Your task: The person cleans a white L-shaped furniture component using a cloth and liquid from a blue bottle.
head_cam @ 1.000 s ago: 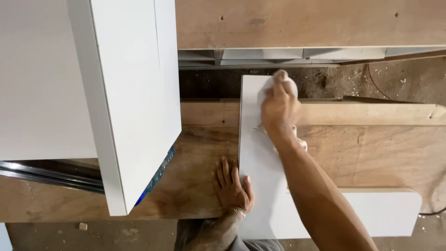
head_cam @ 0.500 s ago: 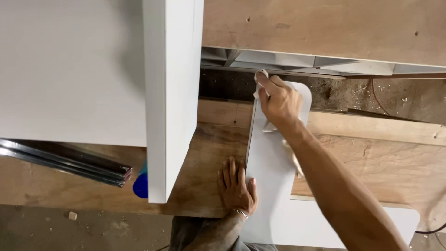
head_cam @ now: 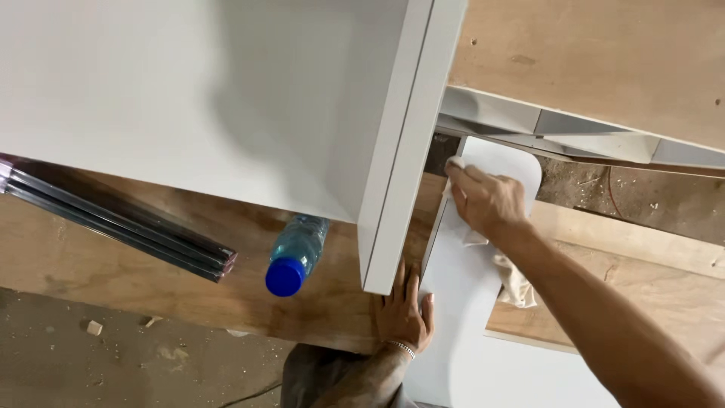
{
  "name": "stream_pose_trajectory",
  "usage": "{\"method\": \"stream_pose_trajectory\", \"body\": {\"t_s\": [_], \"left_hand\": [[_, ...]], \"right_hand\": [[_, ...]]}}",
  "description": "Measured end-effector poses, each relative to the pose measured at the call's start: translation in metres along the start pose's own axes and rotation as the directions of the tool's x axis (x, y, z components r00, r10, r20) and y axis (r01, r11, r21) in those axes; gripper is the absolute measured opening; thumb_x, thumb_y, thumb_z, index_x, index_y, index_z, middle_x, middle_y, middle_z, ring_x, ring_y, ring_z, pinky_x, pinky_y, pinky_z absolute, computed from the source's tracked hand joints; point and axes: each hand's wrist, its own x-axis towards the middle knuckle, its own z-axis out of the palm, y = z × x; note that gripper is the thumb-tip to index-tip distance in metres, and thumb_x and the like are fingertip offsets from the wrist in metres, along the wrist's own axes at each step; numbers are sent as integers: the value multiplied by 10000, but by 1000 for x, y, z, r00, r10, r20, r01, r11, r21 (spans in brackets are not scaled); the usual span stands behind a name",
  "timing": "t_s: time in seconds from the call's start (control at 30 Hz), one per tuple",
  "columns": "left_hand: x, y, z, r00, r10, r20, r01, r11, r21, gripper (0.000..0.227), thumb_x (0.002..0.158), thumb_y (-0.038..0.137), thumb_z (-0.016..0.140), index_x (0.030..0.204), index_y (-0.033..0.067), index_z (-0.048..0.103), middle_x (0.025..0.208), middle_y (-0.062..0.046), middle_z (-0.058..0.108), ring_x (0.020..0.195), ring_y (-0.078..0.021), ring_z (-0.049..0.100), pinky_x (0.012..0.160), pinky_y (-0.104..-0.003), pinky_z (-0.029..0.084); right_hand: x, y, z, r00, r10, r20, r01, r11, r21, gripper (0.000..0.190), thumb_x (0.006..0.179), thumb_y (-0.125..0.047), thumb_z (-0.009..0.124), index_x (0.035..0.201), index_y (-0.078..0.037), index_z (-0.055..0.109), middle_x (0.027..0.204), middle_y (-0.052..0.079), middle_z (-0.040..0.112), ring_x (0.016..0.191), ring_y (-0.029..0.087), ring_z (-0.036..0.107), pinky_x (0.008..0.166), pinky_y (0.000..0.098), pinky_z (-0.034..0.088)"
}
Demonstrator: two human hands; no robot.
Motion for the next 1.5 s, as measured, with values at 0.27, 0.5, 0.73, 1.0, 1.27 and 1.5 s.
{"method": "stream_pose_trajectory", "body": {"t_s": [0.27, 0.5, 0.73, 1.0, 1.27, 1.5], "left_hand": [[7, -17, 35, 956, 152, -249, -121, 983, 136, 575, 1023, 552, 633, 1458, 178, 672, 1363, -126, 675, 1460, -435, 580, 1337, -669, 327], [14, -5, 12, 856, 187, -482, -160, 982, 97, 603, 1004, 381, 553, 1539, 118, 647, 1685, -134, 627, 1602, -351, 554, 1361, -551, 325], [5, -12, 2, 891, 264, -370, -260, 964, 61, 668, 1137, 434, 434, 1669, 40, 522, 1784, -229, 488, 1658, -473, 444, 1349, -646, 306], [11, -8, -8, 862, 354, -364, -329, 935, 130, 683, 1083, 330, 637, 1694, 64, 488, 1785, -247, 453, 1627, -482, 457, 1339, -651, 326], [79, 61, -5, 777, 617, -129, -595, 785, 171, 964, 1051, 401, 809, 1815, 39, 345, 1890, -276, 206, 1762, -508, 194, 1420, -687, 207], [83, 86, 7, 822, 565, 63, -527, 714, 461, 821, 1211, 419, 568, 1813, -59, 280, 1904, -277, 160, 1777, -445, 112, 1431, -611, 86]], "right_hand": [[34, -31, -25, 769, 463, 441, -391, 886, -248, 285, 1052, -479, 581, 1166, -342, 803, 922, 33, 856, 888, 371, 867, 829, 547, 658], [-169, -103, 12, 956, 164, 242, -178, 983, 36, 236, 1054, -507, 608, 1144, -437, 814, 677, -98, 731, 519, 271, 757, 566, 490, 649], [-184, -142, -60, 931, 283, -232, -326, 930, -171, 224, 1148, -274, 711, 1274, -252, 895, 716, 9, 649, 590, 256, 687, 770, 426, 609], [-366, -339, -73, 587, 806, -73, -809, 585, -46, 354, 983, -259, 733, 1308, -306, 866, 777, 81, 663, 557, 413, 670, 569, 576, 561], [-331, -348, 11, 629, 745, -222, -770, 636, -46, 472, 1071, -282, 506, 1489, -252, 723, 1129, -15, 776, 681, 263, 779, 586, 398, 612], [-505, -107, -40, -212, 961, -175, -955, -242, -170, 311, 1140, -524, 597, 1023, -396, 855, 768, 121, 798, 773, 485, 817, 691, 597, 644]]}}
